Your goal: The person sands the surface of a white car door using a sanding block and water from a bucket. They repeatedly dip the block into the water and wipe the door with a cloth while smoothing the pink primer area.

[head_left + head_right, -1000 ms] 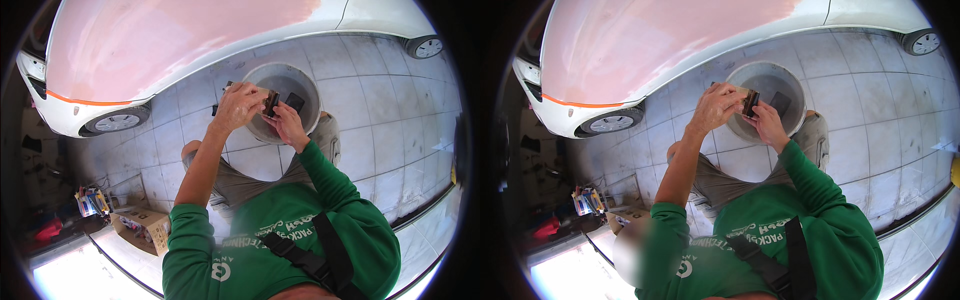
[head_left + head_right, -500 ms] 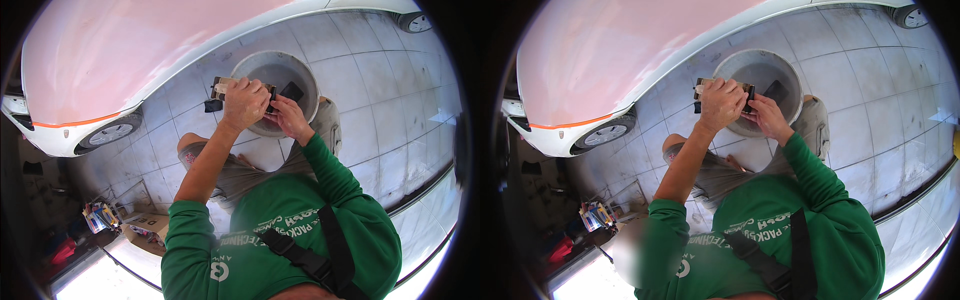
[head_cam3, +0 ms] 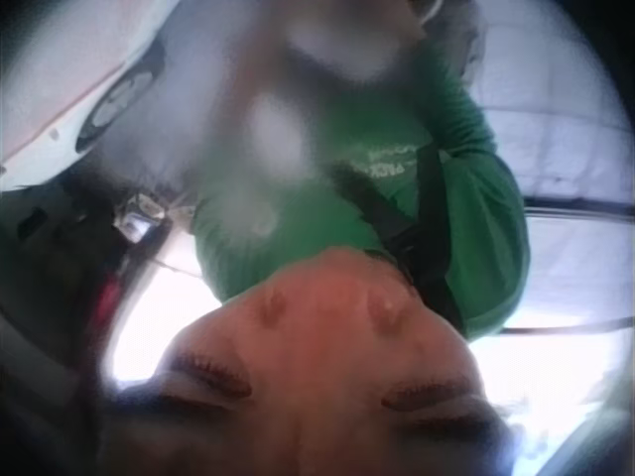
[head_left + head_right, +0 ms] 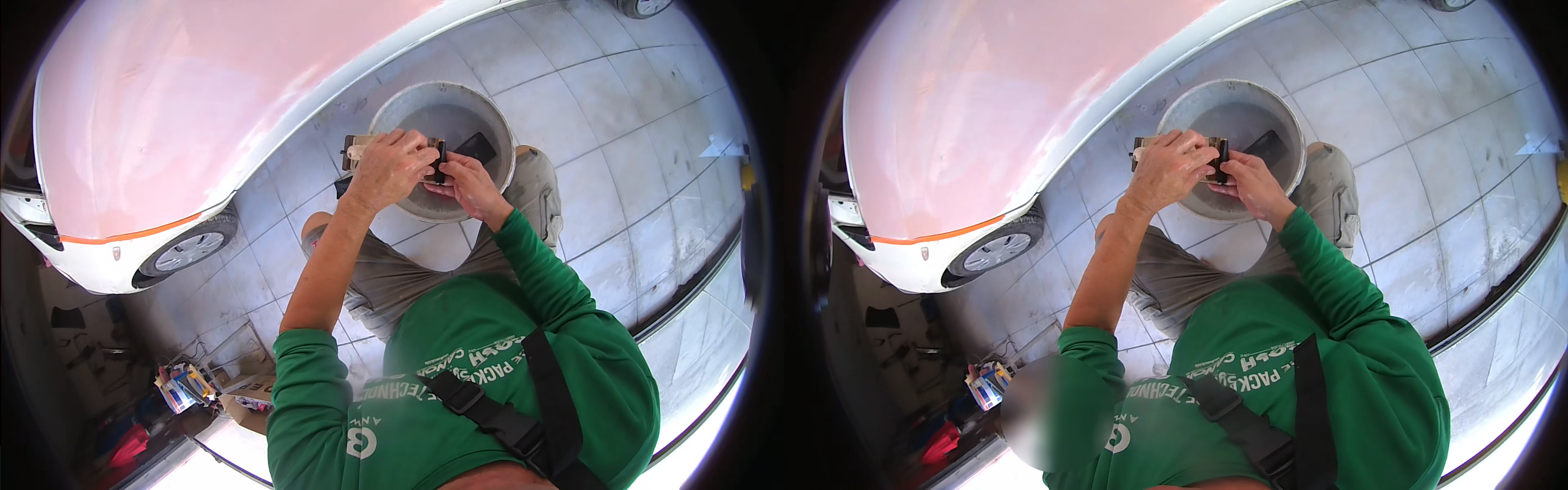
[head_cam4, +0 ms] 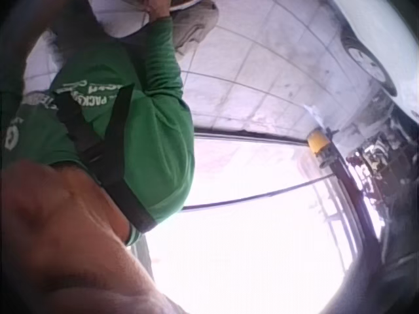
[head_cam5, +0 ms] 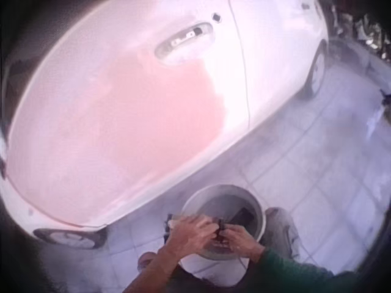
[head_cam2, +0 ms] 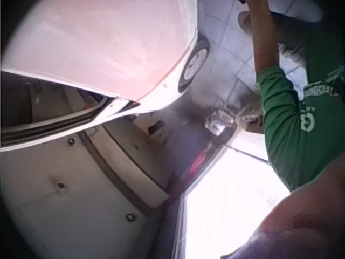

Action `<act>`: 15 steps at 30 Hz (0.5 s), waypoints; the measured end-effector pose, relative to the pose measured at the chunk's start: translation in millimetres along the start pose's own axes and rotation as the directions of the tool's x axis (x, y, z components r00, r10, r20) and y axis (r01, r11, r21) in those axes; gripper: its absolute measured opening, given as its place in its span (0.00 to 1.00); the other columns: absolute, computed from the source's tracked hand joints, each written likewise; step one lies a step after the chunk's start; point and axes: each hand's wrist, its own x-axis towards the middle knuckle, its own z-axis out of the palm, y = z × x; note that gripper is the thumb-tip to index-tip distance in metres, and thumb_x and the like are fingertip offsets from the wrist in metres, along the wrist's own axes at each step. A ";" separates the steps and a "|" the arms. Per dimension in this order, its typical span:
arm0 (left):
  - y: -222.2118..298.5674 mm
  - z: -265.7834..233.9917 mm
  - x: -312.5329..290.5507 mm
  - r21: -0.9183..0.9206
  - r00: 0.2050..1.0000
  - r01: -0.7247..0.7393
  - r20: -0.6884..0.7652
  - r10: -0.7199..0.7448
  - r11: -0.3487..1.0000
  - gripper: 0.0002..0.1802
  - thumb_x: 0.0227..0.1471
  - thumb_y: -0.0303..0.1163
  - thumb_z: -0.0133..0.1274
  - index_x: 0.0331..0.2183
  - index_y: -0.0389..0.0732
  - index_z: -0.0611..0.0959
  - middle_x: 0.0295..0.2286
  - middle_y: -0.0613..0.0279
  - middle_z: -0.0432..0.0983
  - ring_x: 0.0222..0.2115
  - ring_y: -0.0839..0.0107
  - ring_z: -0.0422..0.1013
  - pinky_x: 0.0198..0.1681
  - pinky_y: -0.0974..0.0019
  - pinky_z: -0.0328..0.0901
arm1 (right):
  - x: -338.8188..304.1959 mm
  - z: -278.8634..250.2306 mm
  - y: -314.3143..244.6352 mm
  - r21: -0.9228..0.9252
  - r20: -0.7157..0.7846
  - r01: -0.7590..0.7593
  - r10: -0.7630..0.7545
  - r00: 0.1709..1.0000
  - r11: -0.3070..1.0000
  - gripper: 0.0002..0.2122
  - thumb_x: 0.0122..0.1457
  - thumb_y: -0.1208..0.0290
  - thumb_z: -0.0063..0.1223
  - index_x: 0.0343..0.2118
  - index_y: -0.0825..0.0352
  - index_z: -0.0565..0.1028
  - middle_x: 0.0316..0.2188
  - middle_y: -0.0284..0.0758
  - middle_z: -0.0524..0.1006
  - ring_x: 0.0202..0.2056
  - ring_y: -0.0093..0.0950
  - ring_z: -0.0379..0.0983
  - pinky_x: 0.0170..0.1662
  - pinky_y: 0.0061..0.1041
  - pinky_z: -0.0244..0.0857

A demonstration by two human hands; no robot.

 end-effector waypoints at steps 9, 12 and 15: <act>-17.8 -7.3 2.0 0.046 0.988 -0.128 -0.085 0.132 0.991 0.09 0.51 0.32 0.67 0.35 0.43 0.85 0.34 0.67 0.77 0.36 0.64 0.76 0.43 0.59 0.73 | 3.9 11.2 -25.2 -0.073 0.030 0.007 -0.005 1.000 0.997 0.16 0.72 0.73 0.41 0.57 0.73 0.73 0.51 0.38 0.80 0.52 0.28 0.79 0.60 0.36 0.76; -27.3 -0.1 4.0 0.051 0.987 -0.097 -0.126 0.102 0.994 0.08 0.52 0.33 0.66 0.30 0.42 0.84 0.30 0.65 0.75 0.34 0.63 0.76 0.40 0.59 0.73 | 6.8 17.0 -35.3 -0.109 0.035 0.008 -0.004 0.999 0.994 0.14 0.72 0.73 0.41 0.54 0.73 0.73 0.50 0.39 0.80 0.52 0.29 0.80 0.59 0.38 0.76; -21.6 6.8 7.3 0.009 0.978 0.019 -0.207 -0.016 1.000 0.12 0.53 0.35 0.66 0.25 0.41 0.81 0.26 0.63 0.73 0.34 0.62 0.75 0.38 0.58 0.73 | 7.9 18.0 -36.3 -0.129 0.034 0.021 -0.016 0.999 0.991 0.13 0.72 0.73 0.40 0.52 0.72 0.74 0.50 0.39 0.80 0.50 0.29 0.81 0.58 0.39 0.77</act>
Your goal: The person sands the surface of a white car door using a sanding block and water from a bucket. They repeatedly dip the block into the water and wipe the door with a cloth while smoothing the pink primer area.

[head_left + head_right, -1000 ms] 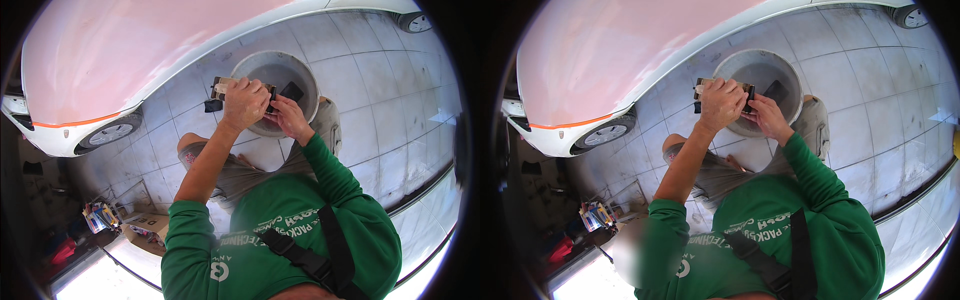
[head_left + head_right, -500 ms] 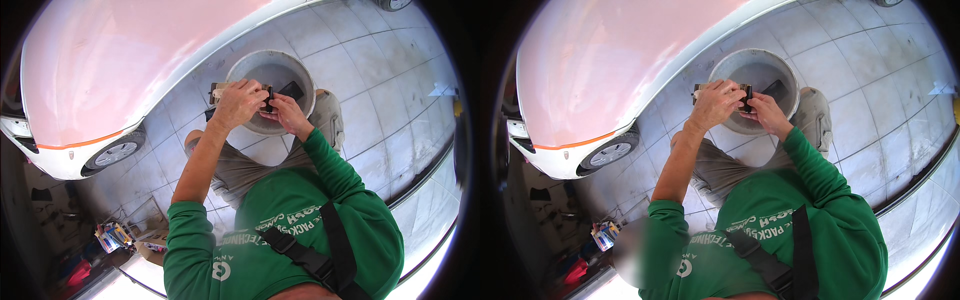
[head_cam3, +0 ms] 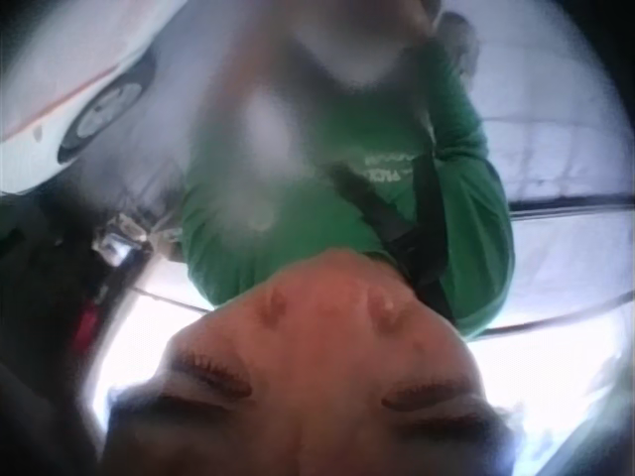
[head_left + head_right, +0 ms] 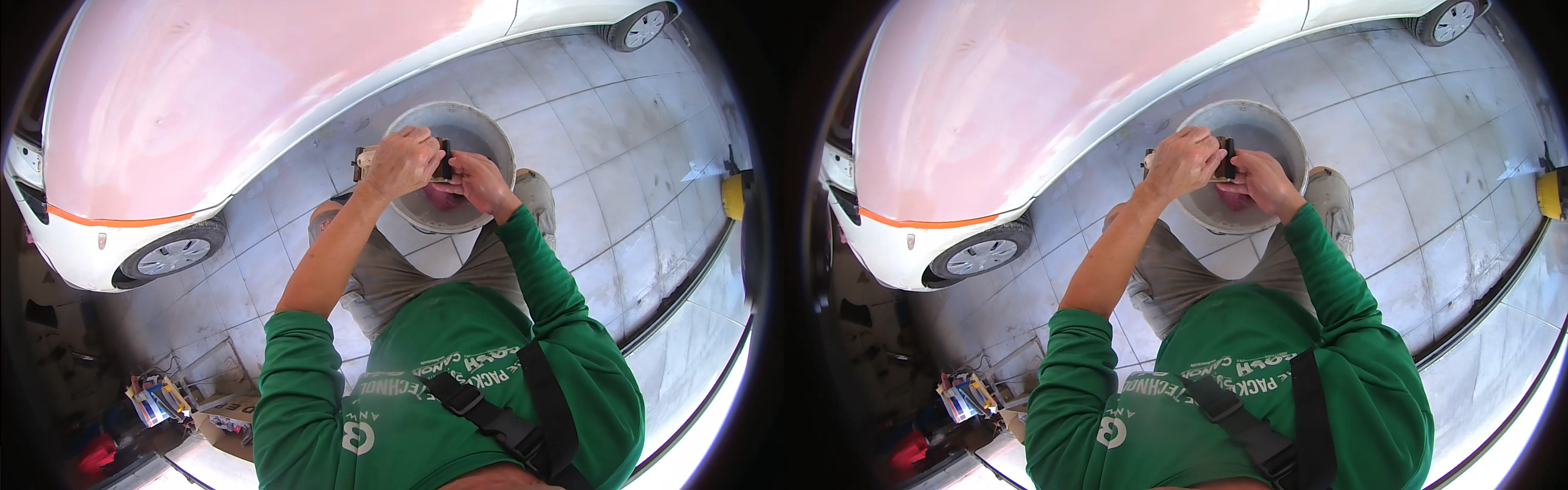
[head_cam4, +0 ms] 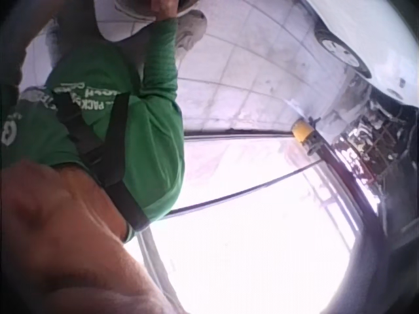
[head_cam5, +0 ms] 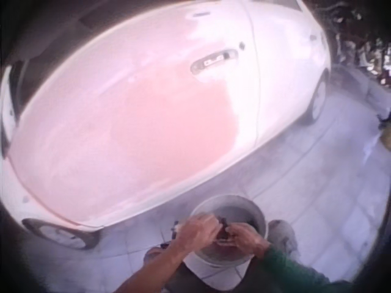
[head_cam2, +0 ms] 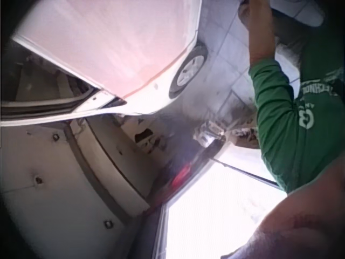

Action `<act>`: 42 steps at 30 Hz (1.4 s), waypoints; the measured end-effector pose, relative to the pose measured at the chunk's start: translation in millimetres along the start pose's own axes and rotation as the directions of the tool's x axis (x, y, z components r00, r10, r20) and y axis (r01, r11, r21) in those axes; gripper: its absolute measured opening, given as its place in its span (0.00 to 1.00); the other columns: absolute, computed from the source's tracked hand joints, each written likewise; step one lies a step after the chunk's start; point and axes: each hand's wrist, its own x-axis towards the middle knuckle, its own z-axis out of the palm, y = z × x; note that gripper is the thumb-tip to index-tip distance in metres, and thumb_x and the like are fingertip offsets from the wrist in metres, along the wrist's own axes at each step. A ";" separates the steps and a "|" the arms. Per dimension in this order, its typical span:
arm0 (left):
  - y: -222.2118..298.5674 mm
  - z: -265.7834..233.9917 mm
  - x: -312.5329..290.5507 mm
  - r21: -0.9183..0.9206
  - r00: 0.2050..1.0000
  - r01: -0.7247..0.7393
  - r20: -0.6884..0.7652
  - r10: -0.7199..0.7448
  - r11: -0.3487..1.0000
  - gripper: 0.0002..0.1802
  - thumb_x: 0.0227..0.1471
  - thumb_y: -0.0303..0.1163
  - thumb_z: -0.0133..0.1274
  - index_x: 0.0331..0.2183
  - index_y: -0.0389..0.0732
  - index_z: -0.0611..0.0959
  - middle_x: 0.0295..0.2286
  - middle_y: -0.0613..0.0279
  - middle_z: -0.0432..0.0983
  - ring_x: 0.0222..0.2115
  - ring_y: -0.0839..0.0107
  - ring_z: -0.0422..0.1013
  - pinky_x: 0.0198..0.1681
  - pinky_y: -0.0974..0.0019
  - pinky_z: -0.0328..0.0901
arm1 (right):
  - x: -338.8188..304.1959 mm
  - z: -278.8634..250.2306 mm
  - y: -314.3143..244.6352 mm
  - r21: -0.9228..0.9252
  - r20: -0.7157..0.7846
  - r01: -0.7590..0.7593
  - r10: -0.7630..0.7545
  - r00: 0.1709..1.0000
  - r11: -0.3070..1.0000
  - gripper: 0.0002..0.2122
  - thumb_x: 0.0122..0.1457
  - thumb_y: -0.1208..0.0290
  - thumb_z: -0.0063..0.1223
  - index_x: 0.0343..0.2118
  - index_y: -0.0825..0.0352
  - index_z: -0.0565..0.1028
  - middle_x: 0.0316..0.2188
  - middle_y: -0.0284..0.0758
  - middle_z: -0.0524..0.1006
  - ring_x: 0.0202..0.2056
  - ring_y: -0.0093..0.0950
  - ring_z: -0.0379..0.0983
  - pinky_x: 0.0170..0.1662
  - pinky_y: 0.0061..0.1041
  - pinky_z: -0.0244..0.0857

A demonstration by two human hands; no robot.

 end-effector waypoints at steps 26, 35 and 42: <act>-10.0 -5.2 -6.6 -0.299 0.967 0.113 0.251 -0.036 0.948 0.39 0.38 0.35 0.72 0.55 0.39 0.82 0.53 0.54 0.76 0.55 0.53 0.73 0.58 0.55 0.72 | 0.0 3.4 8.0 -0.220 -0.139 -0.017 -0.014 0.990 0.975 0.16 0.72 0.75 0.44 0.58 0.74 0.73 0.50 0.37 0.80 0.46 0.26 0.81 0.50 0.29 0.81; -12.1 -4.3 -7.0 -0.325 0.976 0.103 0.213 -0.033 0.940 0.39 0.38 0.35 0.73 0.55 0.38 0.82 0.53 0.52 0.76 0.55 0.53 0.73 0.59 0.56 0.71 | -4.7 0.0 4.8 -0.228 -0.095 -0.015 -0.007 0.995 0.974 0.15 0.74 0.73 0.48 0.59 0.73 0.73 0.50 0.36 0.80 0.48 0.27 0.80 0.54 0.31 0.80; -9.1 -0.1 -8.0 -0.339 0.967 0.151 0.246 -0.067 0.929 0.39 0.38 0.36 0.74 0.55 0.39 0.82 0.53 0.53 0.77 0.53 0.52 0.74 0.58 0.55 0.72 | -5.4 3.0 8.3 -0.258 -0.188 -0.035 -0.014 0.982 0.965 0.15 0.73 0.74 0.50 0.58 0.74 0.74 0.49 0.35 0.80 0.47 0.26 0.81 0.52 0.30 0.80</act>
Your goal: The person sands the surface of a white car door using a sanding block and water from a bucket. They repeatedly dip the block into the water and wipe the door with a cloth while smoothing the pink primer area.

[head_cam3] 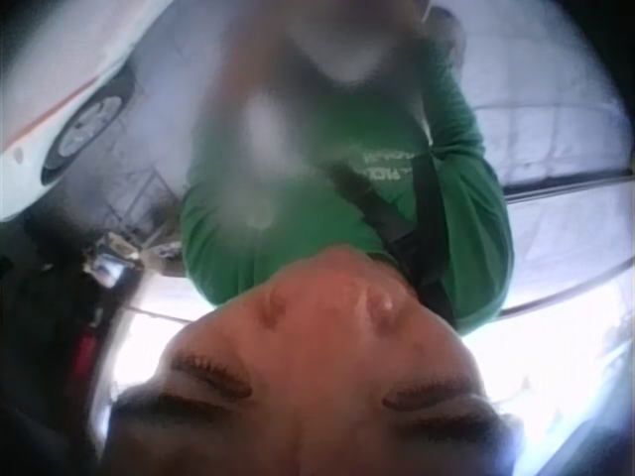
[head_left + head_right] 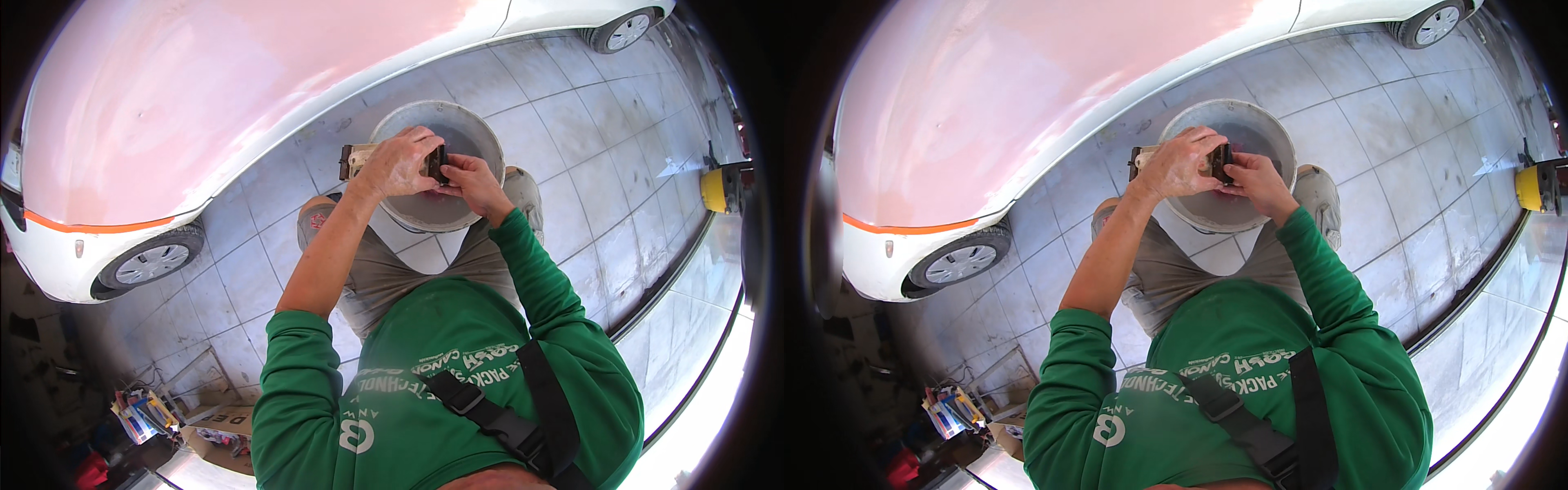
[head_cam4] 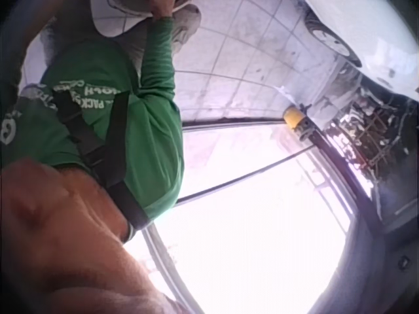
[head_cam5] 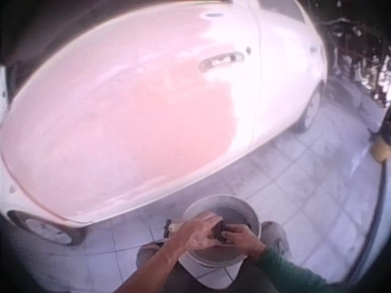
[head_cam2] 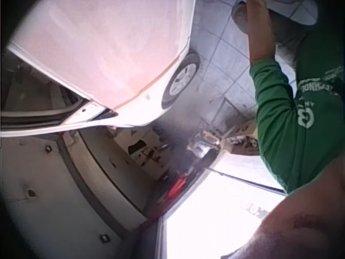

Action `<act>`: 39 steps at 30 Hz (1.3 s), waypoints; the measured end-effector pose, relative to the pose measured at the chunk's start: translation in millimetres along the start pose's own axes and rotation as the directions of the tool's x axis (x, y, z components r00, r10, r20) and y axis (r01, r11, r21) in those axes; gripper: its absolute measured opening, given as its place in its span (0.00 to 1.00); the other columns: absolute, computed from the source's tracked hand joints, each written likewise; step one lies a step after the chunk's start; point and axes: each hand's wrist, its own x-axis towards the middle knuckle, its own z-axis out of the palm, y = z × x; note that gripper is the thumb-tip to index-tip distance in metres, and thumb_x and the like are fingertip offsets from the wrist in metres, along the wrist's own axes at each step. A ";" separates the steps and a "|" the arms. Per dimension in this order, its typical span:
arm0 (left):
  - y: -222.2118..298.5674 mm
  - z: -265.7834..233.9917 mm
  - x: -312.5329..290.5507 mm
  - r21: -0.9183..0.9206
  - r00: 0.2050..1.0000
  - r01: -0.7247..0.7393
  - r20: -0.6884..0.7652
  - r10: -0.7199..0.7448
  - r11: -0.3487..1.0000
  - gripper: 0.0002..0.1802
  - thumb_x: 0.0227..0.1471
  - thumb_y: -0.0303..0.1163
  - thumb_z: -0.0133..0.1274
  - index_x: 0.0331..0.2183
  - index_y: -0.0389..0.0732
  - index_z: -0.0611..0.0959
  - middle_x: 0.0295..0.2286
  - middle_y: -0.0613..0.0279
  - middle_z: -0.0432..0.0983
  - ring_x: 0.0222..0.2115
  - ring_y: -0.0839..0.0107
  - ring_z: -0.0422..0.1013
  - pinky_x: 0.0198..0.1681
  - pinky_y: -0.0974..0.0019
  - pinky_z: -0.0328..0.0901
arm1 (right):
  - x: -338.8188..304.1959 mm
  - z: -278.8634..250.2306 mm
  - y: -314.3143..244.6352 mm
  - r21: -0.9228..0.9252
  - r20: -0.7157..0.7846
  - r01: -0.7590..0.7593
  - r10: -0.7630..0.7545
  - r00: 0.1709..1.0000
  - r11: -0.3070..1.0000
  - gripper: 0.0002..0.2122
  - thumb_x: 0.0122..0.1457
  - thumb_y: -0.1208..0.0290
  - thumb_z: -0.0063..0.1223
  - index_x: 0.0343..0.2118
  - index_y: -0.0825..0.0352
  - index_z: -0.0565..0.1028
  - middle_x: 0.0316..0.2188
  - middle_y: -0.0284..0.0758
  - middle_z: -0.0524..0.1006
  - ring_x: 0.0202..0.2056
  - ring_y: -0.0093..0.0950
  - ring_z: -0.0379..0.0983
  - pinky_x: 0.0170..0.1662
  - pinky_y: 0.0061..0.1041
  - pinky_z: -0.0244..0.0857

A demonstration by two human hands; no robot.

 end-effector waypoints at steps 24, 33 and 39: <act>5.1 12.9 1.6 0.261 0.954 -0.071 -0.264 0.142 0.963 0.11 0.57 0.31 0.63 0.26 0.37 0.81 0.29 0.59 0.75 0.34 0.58 0.77 0.36 0.56 0.74 | 9.9 -2.4 -9.7 0.023 0.013 -0.017 0.017 1.000 1.000 0.14 0.70 0.74 0.52 0.55 0.73 0.77 0.45 0.35 0.81 0.43 0.25 0.81 0.46 0.26 0.81; 11.8 2.0 -1.6 0.086 0.994 0.016 -0.106 -0.006 0.996 0.21 0.52 0.38 0.67 0.47 0.44 0.84 0.39 0.59 0.80 0.42 0.52 0.78 0.44 0.52 0.74 | 7.4 -8.8 5.4 0.029 -0.053 -0.008 0.010 0.999 1.000 0.14 0.69 0.76 0.51 0.55 0.75 0.77 0.45 0.36 0.82 0.41 0.25 0.82 0.45 0.25 0.81; 8.1 -1.3 -15.7 0.239 0.998 0.055 0.014 -0.060 0.969 0.41 0.44 0.46 0.73 0.58 0.47 0.80 0.47 0.59 0.79 0.48 0.54 0.77 0.49 0.53 0.74 | 10.3 -5.4 7.1 -0.030 -0.069 0.015 -0.017 0.997 0.999 0.15 0.67 0.79 0.50 0.54 0.78 0.77 0.44 0.38 0.82 0.38 0.26 0.83 0.41 0.24 0.82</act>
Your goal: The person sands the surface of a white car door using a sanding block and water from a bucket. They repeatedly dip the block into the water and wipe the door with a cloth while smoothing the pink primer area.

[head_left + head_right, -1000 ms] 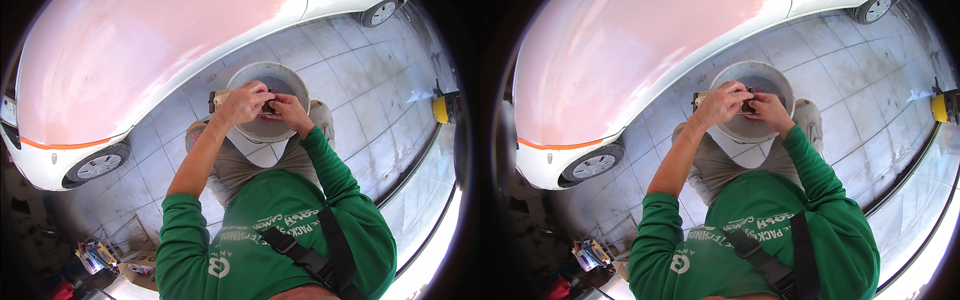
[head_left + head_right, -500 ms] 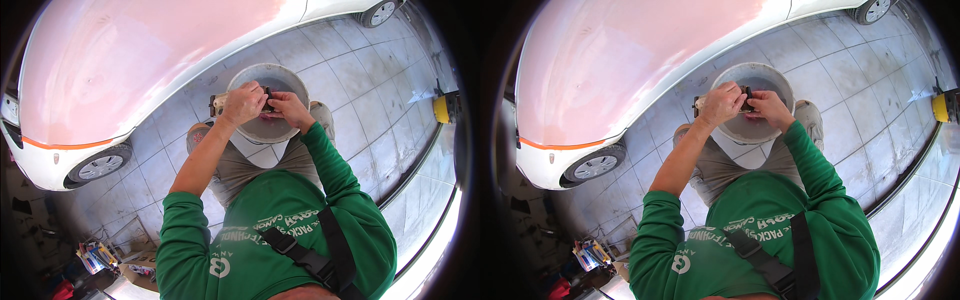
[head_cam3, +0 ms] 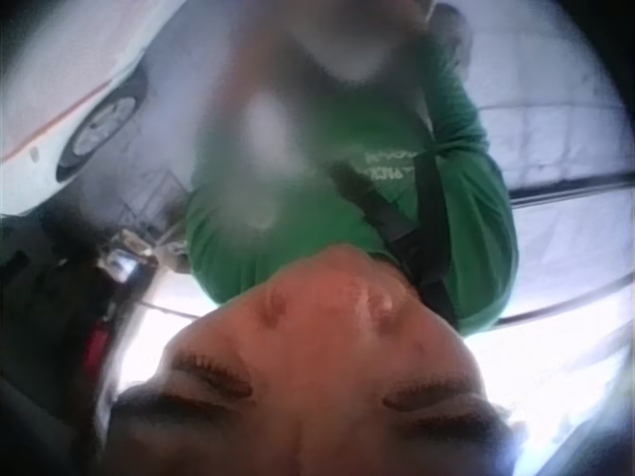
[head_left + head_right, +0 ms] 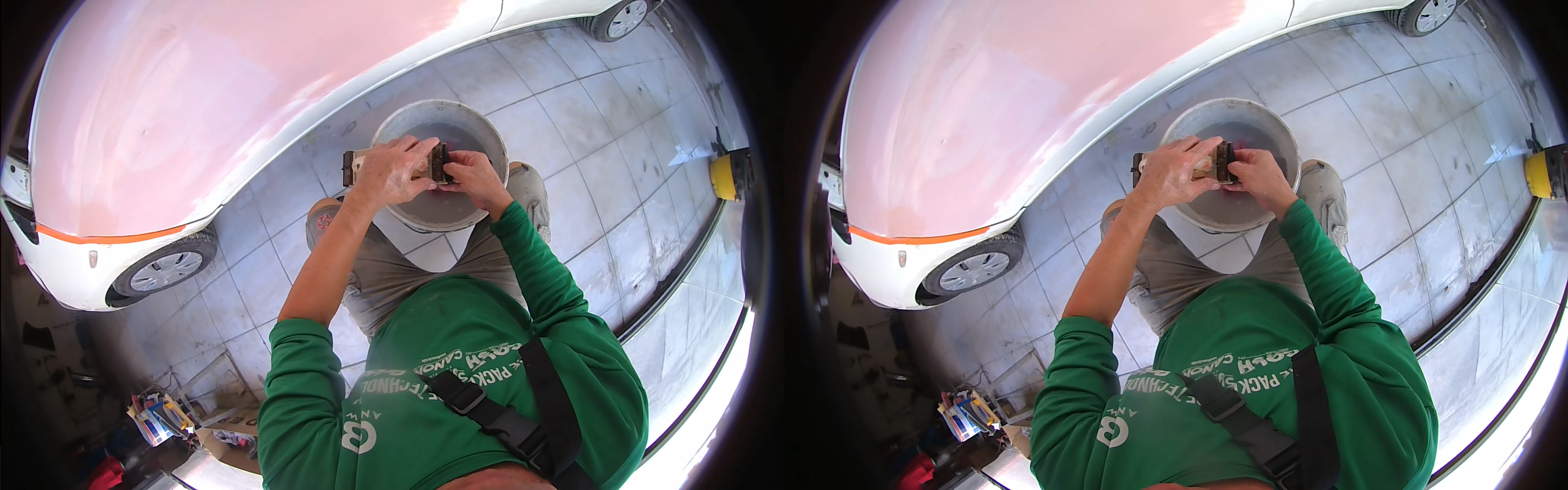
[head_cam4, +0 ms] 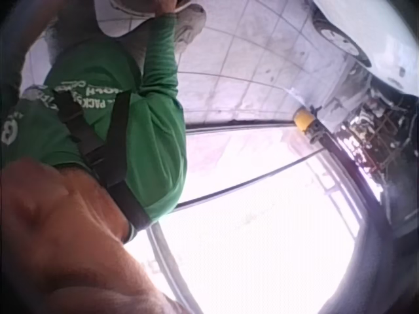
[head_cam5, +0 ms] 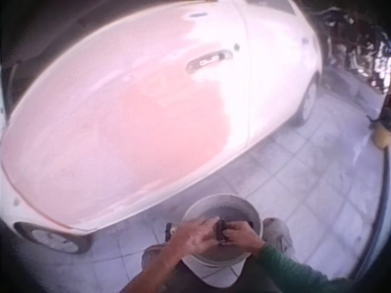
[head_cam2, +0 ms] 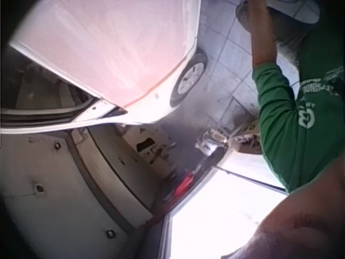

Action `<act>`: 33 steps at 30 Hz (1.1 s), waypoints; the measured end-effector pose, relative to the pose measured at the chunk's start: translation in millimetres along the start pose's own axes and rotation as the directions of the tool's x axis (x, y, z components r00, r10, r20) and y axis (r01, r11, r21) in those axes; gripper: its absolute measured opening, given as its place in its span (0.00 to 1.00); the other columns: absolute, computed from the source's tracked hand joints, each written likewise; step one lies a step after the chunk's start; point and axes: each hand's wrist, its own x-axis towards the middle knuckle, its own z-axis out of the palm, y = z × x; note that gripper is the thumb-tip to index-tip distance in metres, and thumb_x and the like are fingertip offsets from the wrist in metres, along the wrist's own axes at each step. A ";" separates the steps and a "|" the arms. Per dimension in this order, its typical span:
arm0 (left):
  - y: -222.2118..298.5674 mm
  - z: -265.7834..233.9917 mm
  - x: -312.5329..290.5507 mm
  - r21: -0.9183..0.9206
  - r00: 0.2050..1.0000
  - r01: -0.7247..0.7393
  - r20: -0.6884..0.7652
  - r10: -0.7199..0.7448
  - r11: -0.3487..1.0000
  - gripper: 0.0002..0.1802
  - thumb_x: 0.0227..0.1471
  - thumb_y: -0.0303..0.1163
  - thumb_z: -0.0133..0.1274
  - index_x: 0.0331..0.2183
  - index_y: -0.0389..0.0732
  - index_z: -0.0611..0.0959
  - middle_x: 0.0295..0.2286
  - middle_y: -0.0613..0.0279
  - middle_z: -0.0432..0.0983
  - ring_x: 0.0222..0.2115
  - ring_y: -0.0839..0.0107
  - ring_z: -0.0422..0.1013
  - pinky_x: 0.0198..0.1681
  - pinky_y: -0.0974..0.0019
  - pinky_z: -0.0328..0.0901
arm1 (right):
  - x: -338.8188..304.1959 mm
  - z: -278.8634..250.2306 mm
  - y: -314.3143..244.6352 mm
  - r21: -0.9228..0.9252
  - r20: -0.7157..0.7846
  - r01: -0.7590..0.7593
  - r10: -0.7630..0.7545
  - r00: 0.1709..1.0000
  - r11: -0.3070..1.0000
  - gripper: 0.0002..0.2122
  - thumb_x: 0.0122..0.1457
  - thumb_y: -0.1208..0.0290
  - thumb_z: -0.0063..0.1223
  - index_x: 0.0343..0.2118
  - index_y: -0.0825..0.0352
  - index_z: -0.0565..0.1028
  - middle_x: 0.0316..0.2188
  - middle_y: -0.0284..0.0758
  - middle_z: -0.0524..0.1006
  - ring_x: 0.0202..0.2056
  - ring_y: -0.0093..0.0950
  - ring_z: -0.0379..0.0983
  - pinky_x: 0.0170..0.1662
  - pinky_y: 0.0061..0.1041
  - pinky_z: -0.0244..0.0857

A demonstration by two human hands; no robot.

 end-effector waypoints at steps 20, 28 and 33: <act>1.1 12.6 7.0 -0.045 0.996 0.010 -0.087 -0.014 0.999 0.36 0.37 0.45 0.73 0.51 0.48 0.84 0.48 0.66 0.80 0.46 0.59 0.80 0.45 0.55 0.75 | -10.6 -5.3 -3.1 -0.018 0.053 -0.046 0.047 0.997 0.999 0.18 0.69 0.74 0.54 0.60 0.74 0.75 0.47 0.35 0.82 0.44 0.24 0.81 0.49 0.25 0.78; 2.7 13.9 9.3 -0.036 0.999 0.033 -0.033 -0.035 0.999 0.38 0.38 0.46 0.73 0.52 0.48 0.82 0.48 0.66 0.79 0.46 0.60 0.79 0.46 0.55 0.75 | -14.1 -7.3 -3.9 0.022 0.105 -0.026 0.024 0.994 0.999 0.21 0.63 0.80 0.51 0.60 0.76 0.74 0.47 0.36 0.81 0.44 0.24 0.80 0.49 0.24 0.78; 1.2 13.6 9.1 -0.046 0.999 0.037 -0.033 -0.038 0.998 0.38 0.38 0.46 0.74 0.52 0.49 0.82 0.49 0.67 0.79 0.47 0.60 0.79 0.46 0.55 0.75 | -13.4 -1.2 -8.6 -0.034 0.056 0.004 -0.002 0.998 0.999 0.21 0.60 0.81 0.52 0.57 0.79 0.75 0.42 0.37 0.82 0.38 0.22 0.80 0.43 0.22 0.77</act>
